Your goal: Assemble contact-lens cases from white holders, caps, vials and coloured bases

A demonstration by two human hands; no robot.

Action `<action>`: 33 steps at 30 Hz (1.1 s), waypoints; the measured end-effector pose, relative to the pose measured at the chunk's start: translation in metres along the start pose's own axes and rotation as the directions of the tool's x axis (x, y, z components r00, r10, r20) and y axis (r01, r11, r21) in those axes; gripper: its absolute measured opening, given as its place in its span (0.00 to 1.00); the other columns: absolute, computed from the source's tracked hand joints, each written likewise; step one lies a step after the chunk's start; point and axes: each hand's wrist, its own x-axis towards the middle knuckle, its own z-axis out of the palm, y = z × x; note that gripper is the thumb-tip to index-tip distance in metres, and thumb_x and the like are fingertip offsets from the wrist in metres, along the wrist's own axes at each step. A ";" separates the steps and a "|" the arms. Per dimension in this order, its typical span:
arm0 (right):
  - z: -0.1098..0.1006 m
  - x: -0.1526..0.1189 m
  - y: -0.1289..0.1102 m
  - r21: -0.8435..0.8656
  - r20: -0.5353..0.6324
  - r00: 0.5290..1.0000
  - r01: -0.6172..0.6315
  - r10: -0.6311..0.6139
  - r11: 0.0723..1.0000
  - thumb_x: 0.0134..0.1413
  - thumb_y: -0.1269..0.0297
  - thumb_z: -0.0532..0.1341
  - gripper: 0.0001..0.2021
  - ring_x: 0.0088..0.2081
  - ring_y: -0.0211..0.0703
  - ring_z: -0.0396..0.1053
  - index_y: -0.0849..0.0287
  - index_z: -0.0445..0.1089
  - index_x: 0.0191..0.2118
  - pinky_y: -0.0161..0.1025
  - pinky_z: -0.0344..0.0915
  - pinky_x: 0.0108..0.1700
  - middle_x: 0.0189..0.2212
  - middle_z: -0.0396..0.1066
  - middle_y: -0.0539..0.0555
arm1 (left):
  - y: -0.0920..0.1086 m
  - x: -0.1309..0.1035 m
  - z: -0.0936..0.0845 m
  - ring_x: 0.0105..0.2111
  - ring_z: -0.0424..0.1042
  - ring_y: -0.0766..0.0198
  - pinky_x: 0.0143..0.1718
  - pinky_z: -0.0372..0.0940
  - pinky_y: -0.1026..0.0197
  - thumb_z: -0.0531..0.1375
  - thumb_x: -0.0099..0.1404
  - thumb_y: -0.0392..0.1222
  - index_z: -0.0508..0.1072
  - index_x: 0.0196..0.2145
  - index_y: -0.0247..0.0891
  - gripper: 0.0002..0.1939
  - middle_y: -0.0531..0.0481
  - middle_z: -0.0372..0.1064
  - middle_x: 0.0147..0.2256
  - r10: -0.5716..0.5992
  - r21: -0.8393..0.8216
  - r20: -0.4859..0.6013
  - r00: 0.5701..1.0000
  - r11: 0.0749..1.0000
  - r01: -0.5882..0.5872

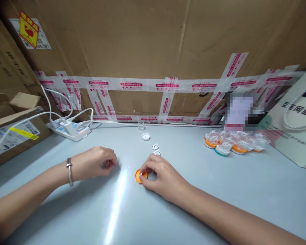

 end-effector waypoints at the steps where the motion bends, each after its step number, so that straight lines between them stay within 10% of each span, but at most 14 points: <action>1: -0.001 0.000 0.000 0.001 0.006 1.000 0.007 -0.007 1.000 0.46 0.71 0.58 0.04 0.32 0.37 0.65 0.58 0.70 0.29 0.35 0.62 0.36 0.29 0.66 0.51 | 0.003 0.001 0.002 0.25 0.66 0.67 0.28 0.60 0.67 0.53 0.47 0.29 0.72 0.27 0.36 0.11 0.50 0.69 0.27 0.009 0.016 -0.024 1.000 1.000 -0.008; 14: -0.001 -0.001 0.004 0.011 0.004 0.996 0.088 -0.088 0.996 0.47 0.70 0.60 0.07 0.35 0.39 0.67 0.57 0.69 0.35 0.37 0.63 0.40 0.32 0.70 0.52 | 0.034 0.005 0.030 0.30 0.70 0.70 0.34 0.62 0.68 0.52 0.62 0.32 0.70 0.33 0.37 0.08 0.52 0.72 0.31 0.234 -0.183 -0.406 0.883 0.926 -0.330; 23: 0.000 -0.001 0.005 -0.006 -0.010 0.997 0.081 -0.081 0.997 0.46 0.67 0.62 0.06 0.33 0.39 0.66 0.57 0.70 0.34 0.35 0.63 0.37 0.29 0.69 0.51 | 0.036 0.011 0.040 0.31 0.70 0.68 0.32 0.58 0.63 0.50 0.65 0.33 0.70 0.34 0.37 0.10 0.51 0.73 0.31 0.397 0.092 -0.439 0.806 0.912 -0.400; 33: 0.001 -0.002 0.006 0.008 -0.013 0.998 0.067 -0.067 0.998 0.46 0.67 0.63 0.07 0.34 0.39 0.66 0.57 0.70 0.34 0.35 0.62 0.38 0.30 0.69 0.51 | 0.034 0.007 0.036 0.33 0.70 0.68 0.36 0.57 0.62 0.51 0.63 0.33 0.71 0.36 0.39 0.09 0.53 0.74 0.34 0.401 0.024 -0.393 0.827 0.904 -0.427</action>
